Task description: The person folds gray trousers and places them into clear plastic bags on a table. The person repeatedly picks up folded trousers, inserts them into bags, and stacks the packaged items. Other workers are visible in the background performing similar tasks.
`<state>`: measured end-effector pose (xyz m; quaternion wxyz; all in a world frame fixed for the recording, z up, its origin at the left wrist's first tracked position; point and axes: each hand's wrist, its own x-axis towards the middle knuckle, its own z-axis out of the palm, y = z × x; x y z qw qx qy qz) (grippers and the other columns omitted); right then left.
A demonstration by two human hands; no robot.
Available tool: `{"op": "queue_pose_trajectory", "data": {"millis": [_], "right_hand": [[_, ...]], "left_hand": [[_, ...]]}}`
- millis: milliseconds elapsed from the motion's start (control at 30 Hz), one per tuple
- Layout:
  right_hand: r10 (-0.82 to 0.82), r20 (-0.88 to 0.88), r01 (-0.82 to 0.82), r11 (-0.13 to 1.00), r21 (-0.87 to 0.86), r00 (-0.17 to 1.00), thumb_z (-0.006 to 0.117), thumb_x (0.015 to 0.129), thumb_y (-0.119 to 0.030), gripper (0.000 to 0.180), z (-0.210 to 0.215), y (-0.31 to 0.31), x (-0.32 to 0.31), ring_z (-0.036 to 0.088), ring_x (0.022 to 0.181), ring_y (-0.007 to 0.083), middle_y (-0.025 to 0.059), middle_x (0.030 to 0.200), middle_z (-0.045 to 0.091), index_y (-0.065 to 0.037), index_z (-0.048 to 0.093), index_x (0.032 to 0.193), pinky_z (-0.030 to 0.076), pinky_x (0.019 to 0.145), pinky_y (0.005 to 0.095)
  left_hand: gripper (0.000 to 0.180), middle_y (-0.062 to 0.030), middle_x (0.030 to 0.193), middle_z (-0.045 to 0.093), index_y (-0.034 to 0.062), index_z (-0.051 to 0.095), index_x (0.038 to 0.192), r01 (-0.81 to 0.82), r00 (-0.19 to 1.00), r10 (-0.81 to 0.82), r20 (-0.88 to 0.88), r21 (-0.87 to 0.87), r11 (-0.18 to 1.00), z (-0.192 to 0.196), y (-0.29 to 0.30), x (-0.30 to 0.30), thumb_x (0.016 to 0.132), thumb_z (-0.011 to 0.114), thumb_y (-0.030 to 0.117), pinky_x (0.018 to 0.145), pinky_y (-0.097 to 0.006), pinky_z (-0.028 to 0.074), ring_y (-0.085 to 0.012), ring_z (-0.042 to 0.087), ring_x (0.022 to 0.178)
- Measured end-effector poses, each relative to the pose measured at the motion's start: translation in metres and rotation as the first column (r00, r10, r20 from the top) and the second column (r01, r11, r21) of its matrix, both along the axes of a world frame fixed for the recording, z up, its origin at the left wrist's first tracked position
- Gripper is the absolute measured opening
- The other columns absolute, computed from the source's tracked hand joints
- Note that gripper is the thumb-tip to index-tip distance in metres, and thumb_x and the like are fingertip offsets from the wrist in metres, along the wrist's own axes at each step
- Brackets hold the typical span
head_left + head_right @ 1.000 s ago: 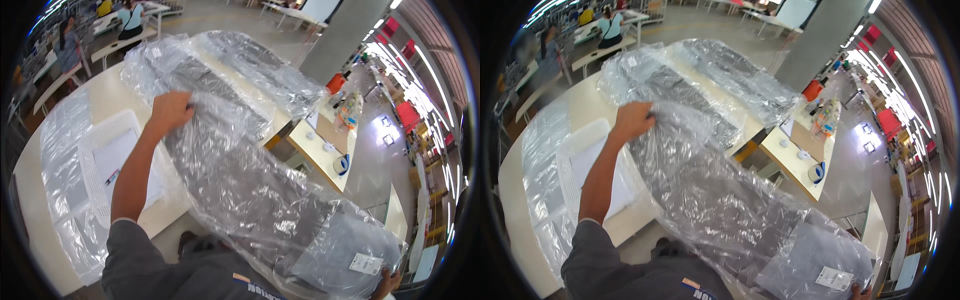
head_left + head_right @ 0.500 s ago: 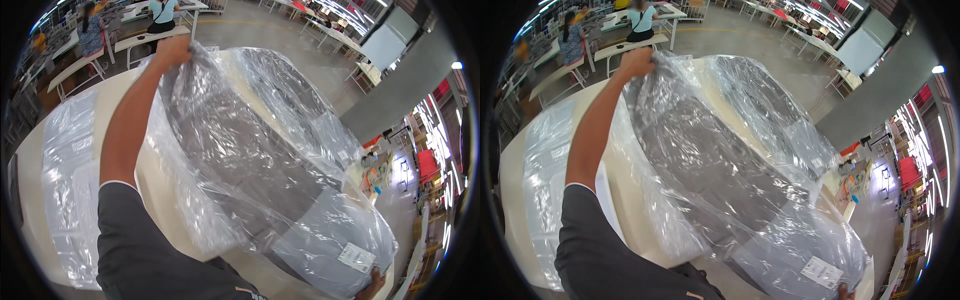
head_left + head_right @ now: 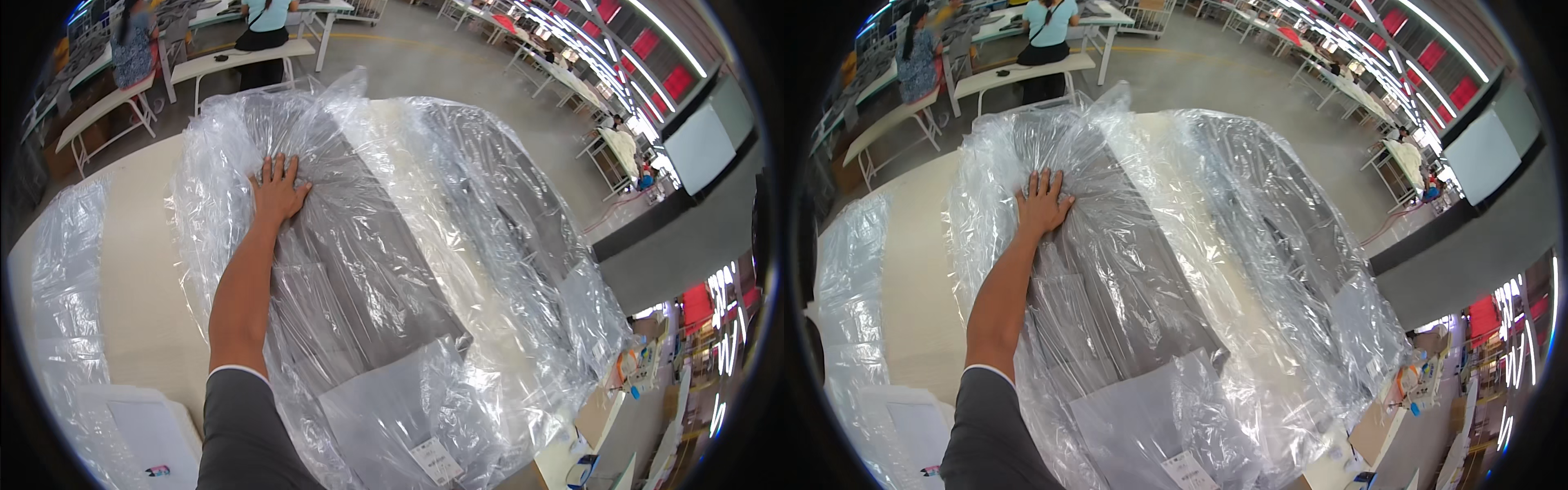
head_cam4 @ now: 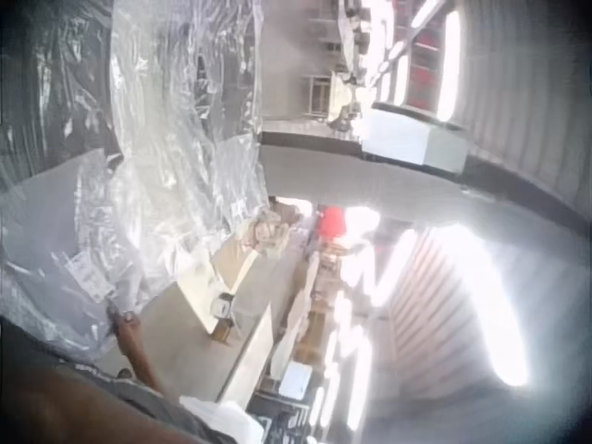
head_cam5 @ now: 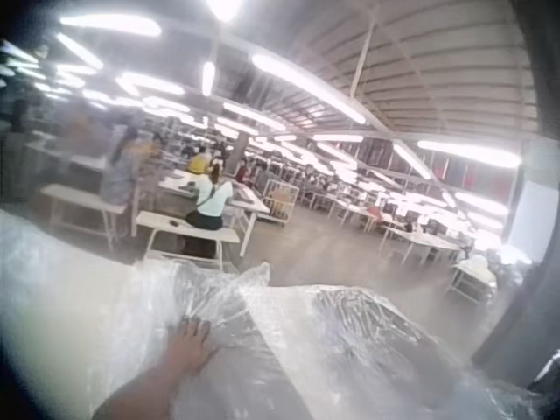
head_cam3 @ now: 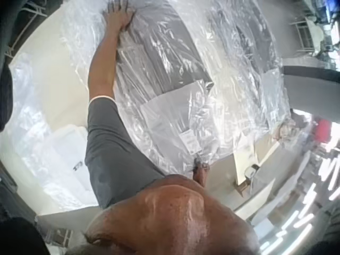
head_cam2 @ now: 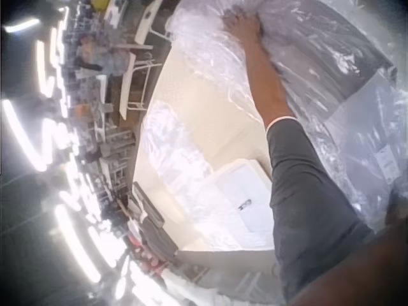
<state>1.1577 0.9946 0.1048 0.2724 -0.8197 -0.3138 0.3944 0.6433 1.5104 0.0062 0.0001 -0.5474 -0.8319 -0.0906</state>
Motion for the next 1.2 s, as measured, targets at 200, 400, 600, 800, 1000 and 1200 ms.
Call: {"op": "queue_pose_trajectory", "data": {"millis": [200,400,600,800,1000,1200], "right_hand": [[-0.221,-0.206,0.174,0.959,-0.223,0.953,0.075,0.084,-0.018,0.028,0.017,0.032,-0.015,0.041,0.06,0.0093,-0.0007,0.07,0.048,-0.009,0.049,0.09,0.037,0.048,0.0273],[-0.092,-0.177,0.069,0.989,-0.134,0.98,0.073,0.083,-0.016,0.034,-0.011,-0.003,0.007,0.043,0.057,0.0108,-0.0017,0.063,0.047,0.003,0.053,0.102,0.033,0.047,0.0288],[-0.021,-0.472,0.038,0.999,0.026,0.881,0.071,0.082,-0.008,0.031,-0.024,-0.004,0.032,0.062,0.073,0.016,0.0089,0.089,0.066,0.007,0.061,0.107,0.051,0.06,0.0303],[0.135,-0.599,-0.1,0.991,0.091,0.79,0.071,0.085,-0.014,0.036,-0.05,-0.002,0.05,0.061,0.073,0.0141,0.0087,0.094,0.065,0.006,0.058,0.112,0.05,0.057,0.0282],[0.118,-0.797,-0.058,0.993,0.104,0.592,0.066,0.09,-0.017,0.03,-0.022,0.003,0.046,0.064,0.069,0.0204,0.0102,0.093,0.064,0.002,0.056,0.11,0.056,0.055,0.0359],[0.111,-0.835,0.0,0.991,0.131,0.539,0.064,0.087,-0.012,0.026,-0.03,0.009,0.046,0.064,0.069,0.0242,0.0136,0.093,0.064,0.004,0.055,0.106,0.054,0.051,0.0381]], "left_hand": [[0.082,-0.0052,0.161,0.014,0.0245,0.024,0.152,-0.062,0.997,0.055,-0.058,-0.125,0.99,0.04,-0.011,-0.021,0.087,0.044,0.069,0.113,-0.065,0.001,-0.0291,0.007,0.149],[0.073,-0.0035,0.162,0.011,0.0297,0.027,0.151,0.005,0.999,-0.014,-0.03,-0.293,0.956,0.048,-0.069,0.01,0.089,0.047,0.061,0.114,-0.064,-0.003,-0.0275,0.006,0.149],[0.072,-0.0077,0.161,0.011,0.0274,0.023,0.152,-0.073,0.996,0.059,-0.069,-0.237,0.969,0.067,-0.137,0.016,0.091,0.05,0.054,0.115,-0.062,0.005,-0.0286,0.012,0.148],[0.06,-0.0167,0.14,0.049,0.0157,0.047,0.139,0.081,0.996,-0.063,-0.067,0.309,0.948,0.109,-0.253,0.117,0.086,0.063,0.038,0.104,-0.054,0.038,-0.036,0.048,0.128],[0.023,-0.0157,0.097,0.07,0.0105,0.072,0.09,-0.217,0.939,0.146,0.312,0.208,0.954,0.112,-0.368,0.169,0.081,0.062,0.029,0.084,-0.043,0.053,-0.036,0.067,0.095],[0.022,-0.0179,0.088,0.071,0.0073,0.073,0.086,-0.451,0.765,0.253,0.592,0.212,0.867,0.097,-0.38,0.127,0.08,0.058,0.022,0.078,-0.043,0.054,-0.0365,0.068,0.088]]}}
